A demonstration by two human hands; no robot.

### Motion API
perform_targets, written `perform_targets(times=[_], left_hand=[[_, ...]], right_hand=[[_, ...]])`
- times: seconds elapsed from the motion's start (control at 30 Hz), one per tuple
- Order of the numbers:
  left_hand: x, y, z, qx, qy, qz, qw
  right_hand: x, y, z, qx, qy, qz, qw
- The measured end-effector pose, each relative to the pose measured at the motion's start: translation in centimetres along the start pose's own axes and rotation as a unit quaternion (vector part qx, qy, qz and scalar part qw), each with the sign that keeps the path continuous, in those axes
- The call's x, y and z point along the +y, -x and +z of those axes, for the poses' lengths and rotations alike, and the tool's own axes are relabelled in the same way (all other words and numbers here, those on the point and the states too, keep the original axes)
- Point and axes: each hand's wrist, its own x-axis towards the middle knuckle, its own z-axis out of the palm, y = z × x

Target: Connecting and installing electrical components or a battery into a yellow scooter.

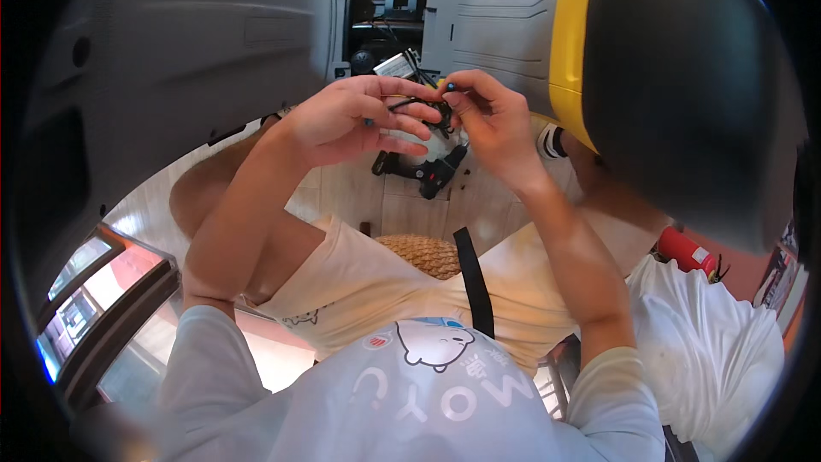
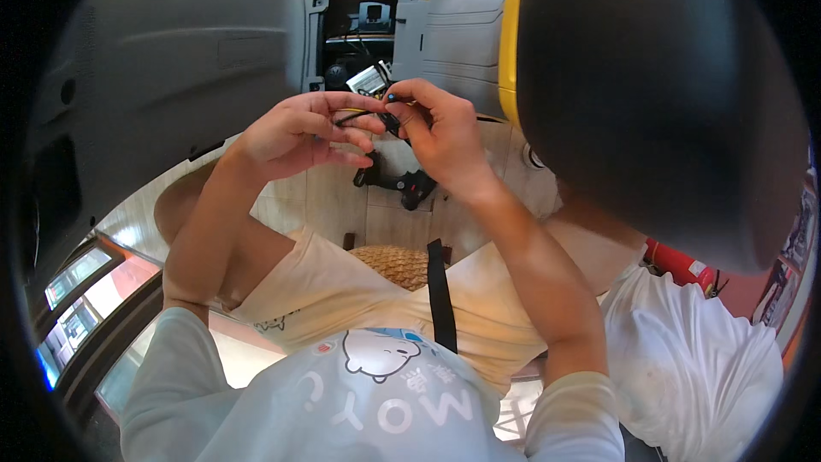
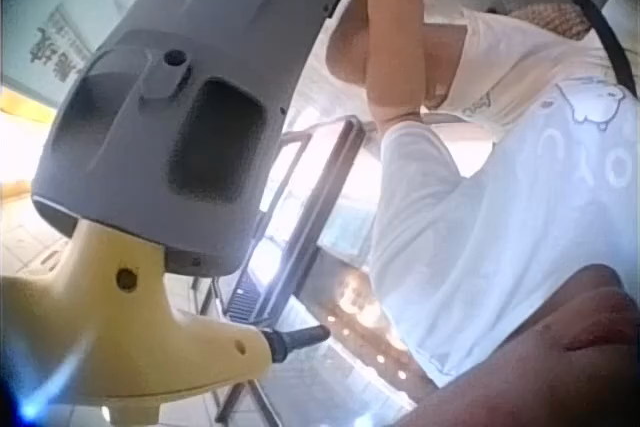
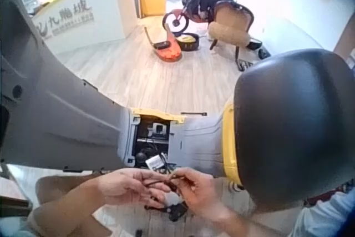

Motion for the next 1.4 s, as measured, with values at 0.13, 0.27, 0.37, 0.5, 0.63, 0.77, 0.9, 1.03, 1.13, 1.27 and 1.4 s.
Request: perform_targets(times=[0.13, 0.27, 0.37, 0.5, 0.63, 0.77, 0.9, 1.03, 1.13, 1.27, 1.4], left_hand=[[1.2, -0.3, 0.4, -0.025, -0.024, -0.009, 0.999], [0.8, -1.0, 1.0, -0.051, -0.115, 0.082, 0.989], [0.3, -1.7, 0.8, -0.031, -0.204, 0.115, 0.972], [-0.1, -2.4, 0.6, 0.089, -0.373, 0.107, 0.917], [-0.1, -2.6, 0.5, 0.191, -0.581, 0.128, 0.780], [-0.2, -2.4, 1.2, 0.225, -0.783, 0.082, 0.575], [-0.8, -2.1, 1.2, 0.214, -0.797, 0.136, 0.549], [-0.8, -2.0, 1.6, 0.185, -0.806, 0.188, 0.530], [-0.9, -2.2, 1.8, 0.176, -0.807, 0.183, 0.533], [-1.1, -2.4, 1.5, 0.172, -0.821, 0.162, 0.520], [-1.4, -2.5, 1.1, 0.182, -0.825, 0.158, 0.512]], right_hand=[[0.0, 0.1, -0.2, 0.011, 0.014, -0.011, 1.000], [1.3, -0.3, -0.2, 0.045, -0.044, -0.042, 0.997], [0.9, -0.5, -0.4, 0.044, -0.048, -0.022, 0.998], [1.0, 0.0, -0.3, 0.035, -0.022, -0.030, 0.999], [0.5, 0.2, 0.2, 0.050, 0.084, -0.082, 0.992], [0.1, 0.3, 0.4, 0.072, 0.148, -0.128, 0.978], [-0.3, 0.2, 0.5, 0.076, 0.191, -0.136, 0.969], [-0.4, 0.0, 0.8, 0.056, 0.193, -0.151, 0.968], [-0.1, 0.1, 1.0, 0.049, 0.199, -0.169, 0.964], [-0.4, 0.2, 0.9, 0.047, 0.240, -0.179, 0.953], [-0.2, 0.0, 0.8, 0.040, 0.248, -0.207, 0.946]])
